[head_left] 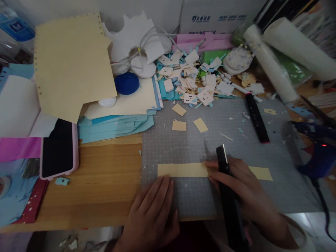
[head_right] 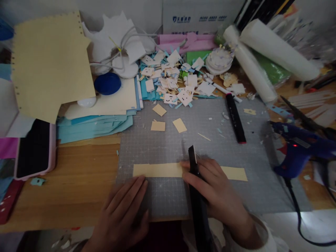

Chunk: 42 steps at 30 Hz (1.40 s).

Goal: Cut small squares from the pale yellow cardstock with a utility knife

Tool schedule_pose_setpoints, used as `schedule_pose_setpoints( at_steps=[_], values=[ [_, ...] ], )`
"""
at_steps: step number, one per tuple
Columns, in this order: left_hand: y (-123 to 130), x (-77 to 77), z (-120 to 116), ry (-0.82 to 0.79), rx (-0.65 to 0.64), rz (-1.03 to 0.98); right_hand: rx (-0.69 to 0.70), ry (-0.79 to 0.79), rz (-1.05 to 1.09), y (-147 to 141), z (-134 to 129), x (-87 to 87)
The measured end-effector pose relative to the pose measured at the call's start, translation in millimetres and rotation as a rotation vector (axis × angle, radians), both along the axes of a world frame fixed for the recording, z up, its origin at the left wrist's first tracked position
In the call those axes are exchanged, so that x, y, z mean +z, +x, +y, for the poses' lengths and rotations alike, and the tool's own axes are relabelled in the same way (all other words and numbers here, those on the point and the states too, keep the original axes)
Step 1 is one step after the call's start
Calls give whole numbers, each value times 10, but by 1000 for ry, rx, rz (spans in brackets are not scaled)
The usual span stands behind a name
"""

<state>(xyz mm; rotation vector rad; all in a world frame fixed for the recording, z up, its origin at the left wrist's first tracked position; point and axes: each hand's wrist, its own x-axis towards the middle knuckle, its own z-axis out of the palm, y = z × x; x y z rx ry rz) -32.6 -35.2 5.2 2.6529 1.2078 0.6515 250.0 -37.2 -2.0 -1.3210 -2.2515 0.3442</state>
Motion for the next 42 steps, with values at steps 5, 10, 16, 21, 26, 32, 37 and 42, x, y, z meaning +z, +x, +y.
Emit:
schedule_pose_setpoints(
  at_steps=[5, 10, 16, 21, 26, 32, 37, 42],
  values=[
    [-3, -19, -16, 11, 19, -16, 8, 25, -14, -10, 26, 37],
    [1, -19, -28, 21, 44, -26, 7, 34, -28, -20, 44, 60],
    [2, -2, -20, 20, 44, -48, 7, 49, -44, -22, 50, 61],
    [0, -2, -23, 14, 47, -47, 15, 47, -57, -20, 50, 55],
    [4, 2, -18, 8, 53, -41, 1, 49, -47, -25, 57, 56],
    [10, 13, 0, 14, 45, -43, 7, 31, -28, -17, 50, 38],
    [9, 14, -9, 6, 53, -49, 17, 42, -44, -23, 48, 36],
    [1, 14, -14, 10, 79, -47, 24, 34, -39, -18, 44, 39]
  ],
)
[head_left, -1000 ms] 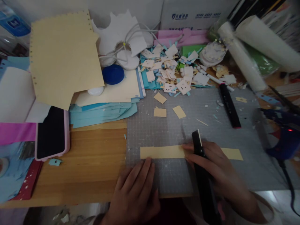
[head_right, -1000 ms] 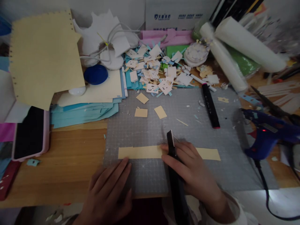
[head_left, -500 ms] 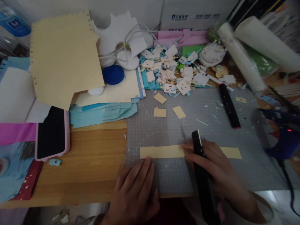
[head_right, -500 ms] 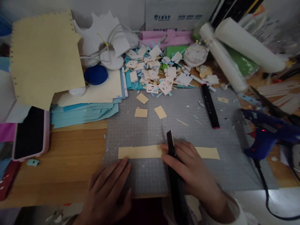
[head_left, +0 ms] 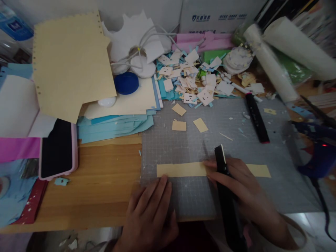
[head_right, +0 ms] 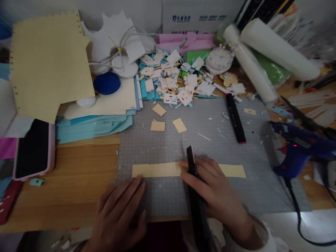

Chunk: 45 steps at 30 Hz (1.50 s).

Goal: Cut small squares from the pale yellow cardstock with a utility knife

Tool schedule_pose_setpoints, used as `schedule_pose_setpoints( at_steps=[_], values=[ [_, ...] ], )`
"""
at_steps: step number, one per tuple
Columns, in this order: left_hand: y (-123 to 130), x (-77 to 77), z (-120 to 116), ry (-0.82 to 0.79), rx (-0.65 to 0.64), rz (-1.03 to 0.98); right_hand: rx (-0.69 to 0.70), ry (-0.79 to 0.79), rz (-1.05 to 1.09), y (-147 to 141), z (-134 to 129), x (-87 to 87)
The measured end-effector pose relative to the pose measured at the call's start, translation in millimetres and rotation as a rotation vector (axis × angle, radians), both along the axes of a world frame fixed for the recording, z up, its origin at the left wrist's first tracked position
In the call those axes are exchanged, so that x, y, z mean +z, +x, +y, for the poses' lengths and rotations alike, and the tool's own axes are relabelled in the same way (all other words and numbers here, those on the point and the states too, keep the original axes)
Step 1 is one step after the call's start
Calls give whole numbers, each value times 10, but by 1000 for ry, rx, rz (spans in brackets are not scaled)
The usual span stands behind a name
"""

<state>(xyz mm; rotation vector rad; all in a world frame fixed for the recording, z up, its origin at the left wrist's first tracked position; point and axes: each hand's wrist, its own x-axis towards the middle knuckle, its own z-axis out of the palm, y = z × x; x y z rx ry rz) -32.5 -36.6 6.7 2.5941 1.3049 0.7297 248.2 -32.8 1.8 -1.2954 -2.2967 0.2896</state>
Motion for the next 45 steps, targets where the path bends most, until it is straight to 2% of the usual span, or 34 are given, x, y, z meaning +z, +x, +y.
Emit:
schedule_pose_setpoints(
  at_steps=[16, 24, 34, 45],
  values=[
    [14, -11, 15, 1, 14, -13, 5, 4, -3, 10, -11, -19],
    [28, -5, 32, -20, 76, 1, 7, 13, -14, -10, 21, 27],
    [37, -17, 28, -7, 71, 10, -2, -10, -10, -2, -6, -27],
    [7, -36, 4, 43, -4, -20, 0, 6, -11, -14, 13, 14]
  ],
)
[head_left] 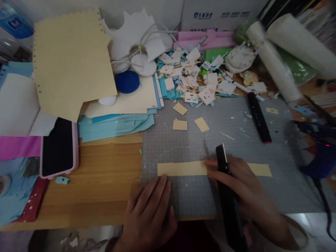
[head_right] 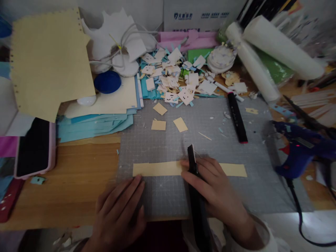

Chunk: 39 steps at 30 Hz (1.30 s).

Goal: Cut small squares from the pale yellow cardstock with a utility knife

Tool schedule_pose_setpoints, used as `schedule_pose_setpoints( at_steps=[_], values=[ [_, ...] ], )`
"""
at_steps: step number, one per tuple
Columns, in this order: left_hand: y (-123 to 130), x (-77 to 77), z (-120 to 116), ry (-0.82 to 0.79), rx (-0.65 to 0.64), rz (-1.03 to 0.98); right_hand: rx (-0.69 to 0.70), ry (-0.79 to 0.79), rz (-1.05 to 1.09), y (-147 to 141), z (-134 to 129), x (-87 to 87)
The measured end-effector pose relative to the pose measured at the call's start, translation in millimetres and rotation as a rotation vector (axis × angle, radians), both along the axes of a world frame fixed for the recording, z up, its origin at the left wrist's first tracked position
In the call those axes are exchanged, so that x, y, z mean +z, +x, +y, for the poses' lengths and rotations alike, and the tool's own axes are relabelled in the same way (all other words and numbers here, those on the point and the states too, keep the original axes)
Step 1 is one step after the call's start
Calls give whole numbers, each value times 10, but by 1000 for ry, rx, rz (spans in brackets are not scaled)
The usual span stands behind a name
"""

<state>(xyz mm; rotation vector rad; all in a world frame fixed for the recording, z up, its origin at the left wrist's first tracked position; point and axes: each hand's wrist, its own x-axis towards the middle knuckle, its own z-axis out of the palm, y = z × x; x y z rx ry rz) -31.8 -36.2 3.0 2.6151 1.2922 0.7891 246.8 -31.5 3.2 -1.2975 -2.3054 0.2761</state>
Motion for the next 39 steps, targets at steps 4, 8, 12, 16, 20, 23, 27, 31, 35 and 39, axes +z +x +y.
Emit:
schedule_pose_setpoints(
  at_steps=[4, 8, 12, 16, 20, 23, 27, 31, 35, 39],
  values=[
    [1, 7, 0, 10, -2, 3, 2, -8, -6, 6, -3, -17],
    [11, 7, 5, -25, 36, 9, 0, -3, 1, 14, -10, -24],
    [39, 17, 22, -77, 76, 38, -10, -11, 17, 23, -16, -26],
    [55, 41, 34, -109, 84, 64, -25, -32, 25, 25, -20, -27],
    [47, 38, 32, -114, 83, 67, -29, -25, 33, 21, -19, -33],
    [41, 26, 26, -117, 85, 72, -18, -22, 20, 18, -10, -34],
    [38, 15, 13, -114, 81, 78, -22, -1, 21, 13, 2, -28],
    [38, 11, 8, -119, 84, 73, -18, 7, 24, 11, 1, -25],
    [41, 18, 15, -114, 84, 80, -17, 3, 13, 9, 6, -15],
    [46, 24, 18, -116, 87, 83, -22, 1, 18, 6, 14, -11]
  ],
)
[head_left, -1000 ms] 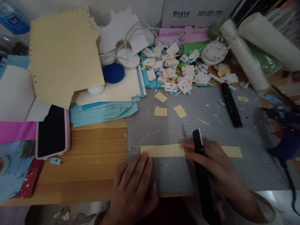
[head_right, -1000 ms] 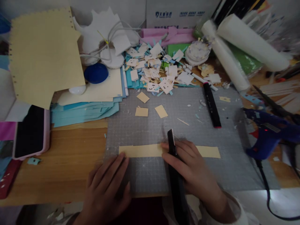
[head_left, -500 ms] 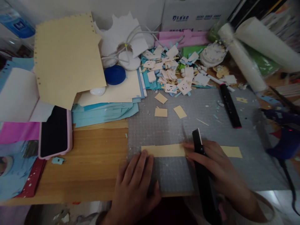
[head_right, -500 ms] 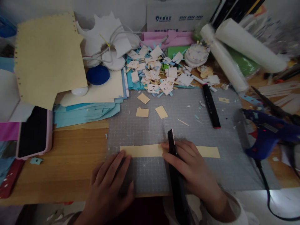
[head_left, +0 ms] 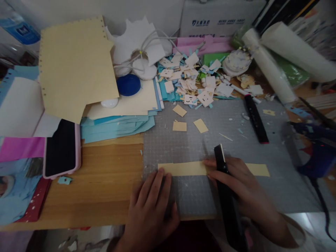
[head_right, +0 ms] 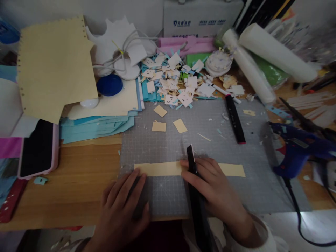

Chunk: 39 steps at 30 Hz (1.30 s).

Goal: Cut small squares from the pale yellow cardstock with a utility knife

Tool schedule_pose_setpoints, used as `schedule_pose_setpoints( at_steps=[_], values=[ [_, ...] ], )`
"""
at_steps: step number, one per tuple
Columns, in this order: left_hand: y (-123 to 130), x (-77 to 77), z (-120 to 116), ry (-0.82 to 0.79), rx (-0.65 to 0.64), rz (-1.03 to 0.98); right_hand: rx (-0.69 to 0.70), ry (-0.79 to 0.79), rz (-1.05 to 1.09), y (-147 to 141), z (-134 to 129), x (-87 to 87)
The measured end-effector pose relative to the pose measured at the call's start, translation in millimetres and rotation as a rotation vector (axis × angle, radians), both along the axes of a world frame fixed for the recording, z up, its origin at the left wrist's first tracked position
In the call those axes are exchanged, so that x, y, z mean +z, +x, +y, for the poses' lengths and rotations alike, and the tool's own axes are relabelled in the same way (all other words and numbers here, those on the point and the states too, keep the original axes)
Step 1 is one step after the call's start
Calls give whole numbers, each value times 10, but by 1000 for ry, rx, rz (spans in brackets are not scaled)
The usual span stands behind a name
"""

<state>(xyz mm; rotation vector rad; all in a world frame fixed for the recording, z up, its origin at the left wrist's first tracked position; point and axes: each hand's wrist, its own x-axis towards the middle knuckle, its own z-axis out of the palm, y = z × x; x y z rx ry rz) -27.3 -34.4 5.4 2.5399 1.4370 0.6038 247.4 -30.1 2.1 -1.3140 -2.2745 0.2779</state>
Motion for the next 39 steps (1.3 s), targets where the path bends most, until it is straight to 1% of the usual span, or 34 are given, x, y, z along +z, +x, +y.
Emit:
schedule_pose_setpoints(
  at_steps=[8, 11, 13, 15, 18, 20, 22, 24, 26, 29, 31, 34, 36, 39],
  values=[
    [12, 9, 13, 23, -2, 3, -4, -17, 13, 9, -23, -35],
    [22, 17, 14, 21, -1, 19, -31, -33, 43, 11, -30, -65],
    [27, 15, 11, 24, 3, 31, -101, -46, 101, 18, -48, -62],
    [29, 3, 6, 32, 3, 29, -209, -29, 177, 17, -74, -11],
    [26, -26, 3, 48, -2, 8, -387, 2, 293, -31, -90, 160],
    [19, -39, 4, 50, -17, 16, -437, -60, 379, -94, -54, 291],
    [10, -40, 8, 55, -36, 43, -396, -159, 451, -171, 34, 389],
    [1, -34, 10, 67, -49, 61, -323, -240, 511, -261, 162, 433],
    [-4, -30, 11, 77, -56, 56, -251, -312, 576, -368, 303, 422],
    [-2, -30, 16, 81, -64, 37, -124, -395, 698, -557, 467, 324],
    [1, -30, 29, 85, -67, 30, -71, -391, 759, -681, 515, 232],
    [-2, -27, 55, 85, -76, 17, -63, -361, 768, -811, 511, 128],
    [-13, -29, 66, 80, -81, 4, -85, -348, 758, -849, 492, 110],
    [-33, -47, 57, 65, -78, -11, -85, -354, 744, -853, 486, 139]
  ],
)
